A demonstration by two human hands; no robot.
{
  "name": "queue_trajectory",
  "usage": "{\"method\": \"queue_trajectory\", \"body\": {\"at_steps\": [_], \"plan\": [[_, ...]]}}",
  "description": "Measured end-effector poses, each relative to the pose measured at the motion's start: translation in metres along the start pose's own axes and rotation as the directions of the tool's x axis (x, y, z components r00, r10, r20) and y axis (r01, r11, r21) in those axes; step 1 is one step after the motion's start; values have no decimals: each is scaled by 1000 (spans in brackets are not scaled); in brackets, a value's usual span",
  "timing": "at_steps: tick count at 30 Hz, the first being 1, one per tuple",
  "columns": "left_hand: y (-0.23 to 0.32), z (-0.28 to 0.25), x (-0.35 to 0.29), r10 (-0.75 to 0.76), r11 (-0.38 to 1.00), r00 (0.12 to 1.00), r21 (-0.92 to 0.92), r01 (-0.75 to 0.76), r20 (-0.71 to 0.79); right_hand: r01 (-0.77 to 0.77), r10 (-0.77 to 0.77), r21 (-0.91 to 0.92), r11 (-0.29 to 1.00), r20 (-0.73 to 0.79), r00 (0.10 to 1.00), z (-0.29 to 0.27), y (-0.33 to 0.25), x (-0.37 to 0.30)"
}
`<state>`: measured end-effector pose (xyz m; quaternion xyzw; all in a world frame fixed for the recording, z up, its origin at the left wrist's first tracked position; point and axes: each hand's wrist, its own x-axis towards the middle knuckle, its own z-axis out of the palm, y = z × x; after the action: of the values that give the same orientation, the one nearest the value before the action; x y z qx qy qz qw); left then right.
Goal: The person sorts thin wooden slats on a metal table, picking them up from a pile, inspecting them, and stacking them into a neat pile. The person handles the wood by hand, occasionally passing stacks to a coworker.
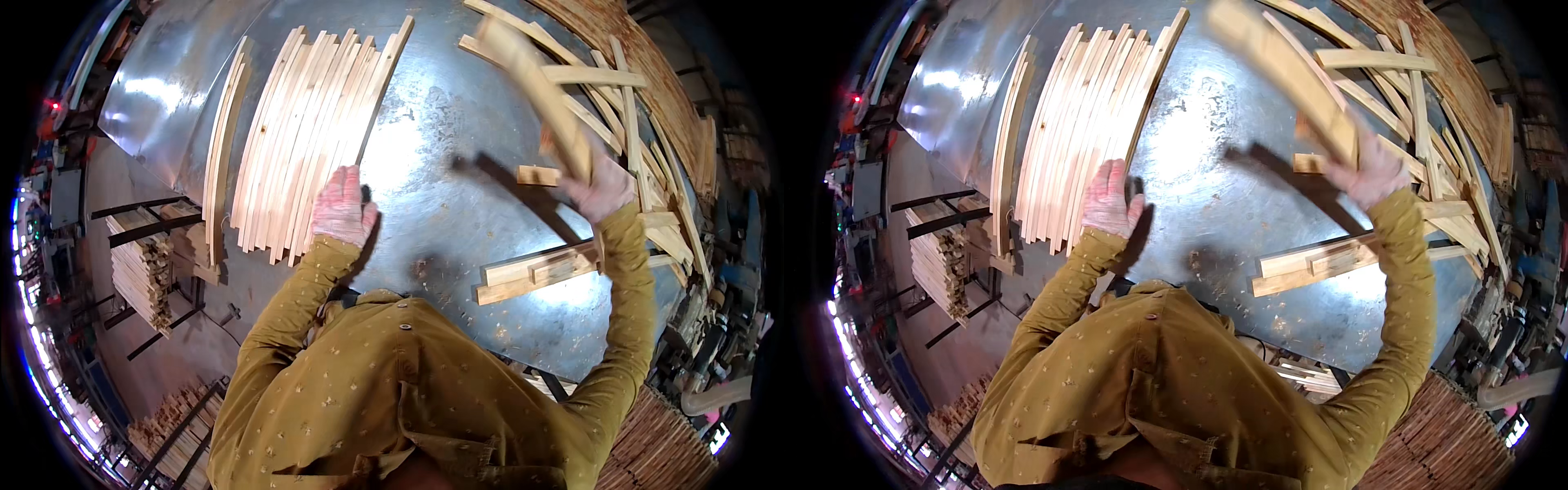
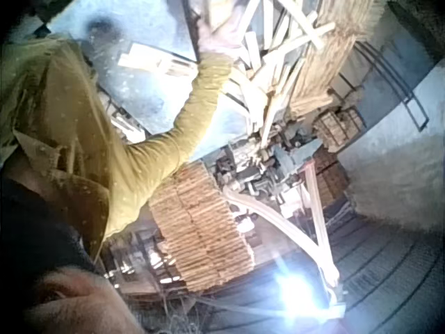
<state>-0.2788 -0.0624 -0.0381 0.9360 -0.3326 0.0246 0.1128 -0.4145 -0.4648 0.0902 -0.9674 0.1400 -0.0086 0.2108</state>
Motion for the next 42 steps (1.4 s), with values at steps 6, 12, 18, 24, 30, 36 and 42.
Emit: {"method": "queue_trajectory", "body": {"at_steps": [6,12,18,24,30,36,42], "plan": [[88,-2,36,129,158,939,-942,298,318,127,-200,844,522,-24,979,-49,16,85],[107,-13,42,455,-244,686,-662,709,567,-190,-159,977,-96,173,972,133,-7,98],[26,67,17,140,109,561,-575,811,816,-268,-2,804,-531,315,949,273,-83,0],[3,69,42,-225,484,670,-515,707,708,-459,128,853,-250,499,857,261,-66,8],[16,83,59,-156,682,739,-470,560,655,-689,634,422,589,286,718,240,-133,58],[-8,82,47,233,-557,729,-526,643,644,-470,396,882,-47,448,801,227,-108,20],[26,83,40,-250,-80,664,-698,711,705,-259,303,873,413,137,943,313,-142,-27]]}}
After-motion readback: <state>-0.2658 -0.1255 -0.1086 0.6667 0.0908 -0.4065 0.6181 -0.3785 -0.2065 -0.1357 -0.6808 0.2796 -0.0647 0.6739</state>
